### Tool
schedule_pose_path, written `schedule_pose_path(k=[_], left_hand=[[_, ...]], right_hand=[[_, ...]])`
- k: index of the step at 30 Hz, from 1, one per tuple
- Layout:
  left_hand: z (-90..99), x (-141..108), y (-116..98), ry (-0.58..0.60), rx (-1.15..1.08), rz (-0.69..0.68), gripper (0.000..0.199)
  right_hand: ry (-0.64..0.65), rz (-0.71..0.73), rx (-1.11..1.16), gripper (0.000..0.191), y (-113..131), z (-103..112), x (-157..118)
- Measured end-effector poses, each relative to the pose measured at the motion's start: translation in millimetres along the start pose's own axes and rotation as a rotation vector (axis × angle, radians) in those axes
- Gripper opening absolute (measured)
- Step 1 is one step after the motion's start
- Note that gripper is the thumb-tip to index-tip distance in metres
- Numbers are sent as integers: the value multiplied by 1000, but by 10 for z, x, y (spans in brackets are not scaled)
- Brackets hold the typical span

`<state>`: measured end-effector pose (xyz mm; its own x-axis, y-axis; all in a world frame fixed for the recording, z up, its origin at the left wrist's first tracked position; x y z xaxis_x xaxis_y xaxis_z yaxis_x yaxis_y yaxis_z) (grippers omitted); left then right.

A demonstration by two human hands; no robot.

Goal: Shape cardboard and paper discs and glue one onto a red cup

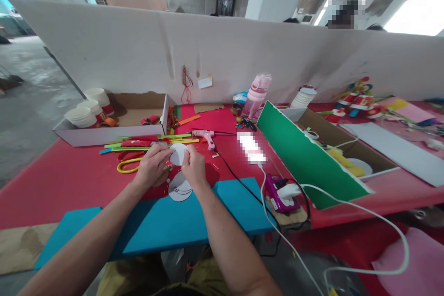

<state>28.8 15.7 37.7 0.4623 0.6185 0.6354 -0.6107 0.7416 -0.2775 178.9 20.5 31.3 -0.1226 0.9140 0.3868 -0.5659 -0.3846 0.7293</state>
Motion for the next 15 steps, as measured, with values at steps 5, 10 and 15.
schedule_pose_path(k=[5, 10, 15], left_hand=[[-6, 1, -18, 66, 62, -99, 25], [-30, 44, -81, 280, 300, -118, 23], [-58, 90, -134, 350, 434, -32, 18]], right_hand=[[46, -11, 31, 23, -20, -38, 2], [104, -24, 26, 21, -53, -62, 19], [78, -28, -25, 22, -50, -84, 6]])
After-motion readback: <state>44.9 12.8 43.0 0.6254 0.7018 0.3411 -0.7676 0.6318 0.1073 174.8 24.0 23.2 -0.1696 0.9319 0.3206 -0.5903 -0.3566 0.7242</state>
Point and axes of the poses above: each hand's wrist, its own x-axis towards the middle knuckle, its own z-axis out of the back of the hand, y = z × x, the point moved 4 cm from there along x, towards the middle knuckle, and after that the axes turned 10 degrees about y, right-handed, at the moved point
